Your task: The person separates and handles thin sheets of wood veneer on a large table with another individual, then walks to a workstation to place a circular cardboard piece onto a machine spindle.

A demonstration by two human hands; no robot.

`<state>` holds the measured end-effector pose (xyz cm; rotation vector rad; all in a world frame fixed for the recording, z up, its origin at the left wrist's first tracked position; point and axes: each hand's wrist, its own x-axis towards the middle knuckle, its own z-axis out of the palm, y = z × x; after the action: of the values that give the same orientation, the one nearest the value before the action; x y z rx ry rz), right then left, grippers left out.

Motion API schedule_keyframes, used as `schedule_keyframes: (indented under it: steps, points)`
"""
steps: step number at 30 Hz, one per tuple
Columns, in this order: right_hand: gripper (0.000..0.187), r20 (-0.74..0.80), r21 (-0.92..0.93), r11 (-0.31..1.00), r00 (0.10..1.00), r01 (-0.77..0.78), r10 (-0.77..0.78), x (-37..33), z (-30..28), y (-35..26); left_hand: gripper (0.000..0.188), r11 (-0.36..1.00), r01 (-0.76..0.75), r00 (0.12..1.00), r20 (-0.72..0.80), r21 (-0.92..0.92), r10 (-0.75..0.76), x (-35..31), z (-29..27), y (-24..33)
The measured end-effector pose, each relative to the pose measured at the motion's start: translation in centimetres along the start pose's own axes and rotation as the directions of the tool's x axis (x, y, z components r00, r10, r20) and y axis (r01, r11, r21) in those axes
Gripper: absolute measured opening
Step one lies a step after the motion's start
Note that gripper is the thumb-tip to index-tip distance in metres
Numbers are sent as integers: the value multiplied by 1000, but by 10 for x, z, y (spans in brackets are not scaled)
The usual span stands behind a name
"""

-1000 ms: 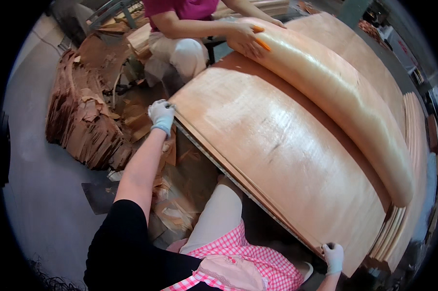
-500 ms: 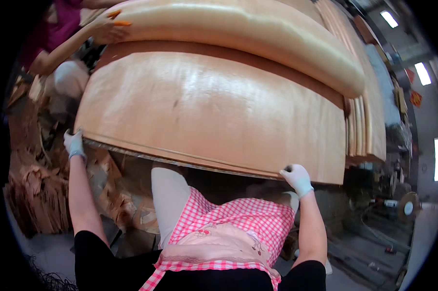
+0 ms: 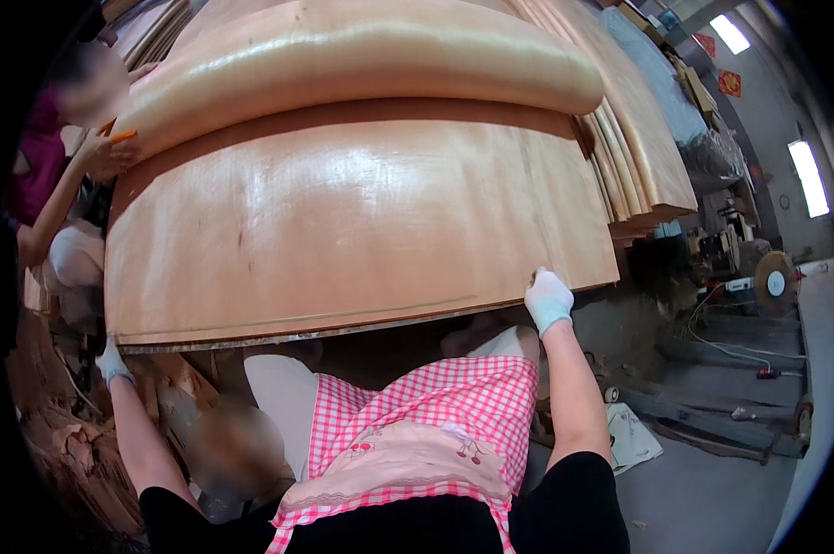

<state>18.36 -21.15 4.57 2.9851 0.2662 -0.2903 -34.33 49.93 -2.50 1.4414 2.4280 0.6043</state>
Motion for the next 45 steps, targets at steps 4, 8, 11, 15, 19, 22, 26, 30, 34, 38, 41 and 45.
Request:
schedule_keyframes:
  steps: [4, 8, 11, 15, 19, 22, 26, 30, 34, 38, 41, 45]
  points:
    - [30, -221, 55, 941, 923, 335, -316, -45, 1, -20, 70, 946, -299, 940, -209, -124, 270, -97, -25, 26]
    - [56, -250, 132, 637, 648, 759, -720, -107, 26, -113, 67, 450, -864, 475, 74, 225, 877, -266, 7, 43]
    - [69, -193, 156, 535, 557, 830, -808, -128, 50, -149, 94, 336, -939, 327, 490, 72, 808, -385, -10, 75]
    - [66, -133, 213, 626, 657, 750, -742, -120, 54, -139, 88, 286, -958, 246, 471, -14, 847, -398, 11, 60]
    - [65, -53, 137, 886, 897, 443, -440, -91, 62, -71, 84, 339, -939, 286, 401, -65, 870, -386, 11, 56]
    - [67, -253, 4, 899, 870, 438, -423, -87, 73, -72, 76, 388, -919, 338, 366, -73, 867, -415, 0, 67]
    - [69, -270, 106, 618, 621, 779, -736, -113, 55, -155, 71, 190, -962, 64, 512, -197, 856, -490, 4, 78]
    - [76, -86, 95, 560, 567, 823, -819, -119, 65, -180, 72, 178, -936, 13, 477, -304, 879, -486, 24, 63]
    - [74, -92, 132, 524, 537, 841, -838, -113, 67, -172, 76, 449, -829, 324, 369, -332, 871, -429, 8, 72]
    - [76, -89, 90, 523, 529, 848, -844, -119, 71, -177, 77, 595, -800, 597, 205, 77, 776, -317, 0, 48]
    - [77, -50, 109, 523, 530, 845, -847, -122, 67, -178, 76, 665, -743, 640, 362, 69, 678, -291, 12, 28]
    - [79, -58, 87, 535, 541, 840, -839, -112, 63, -172, 76, 710, -693, 720, 158, 122, 676, -254, 8, 56]
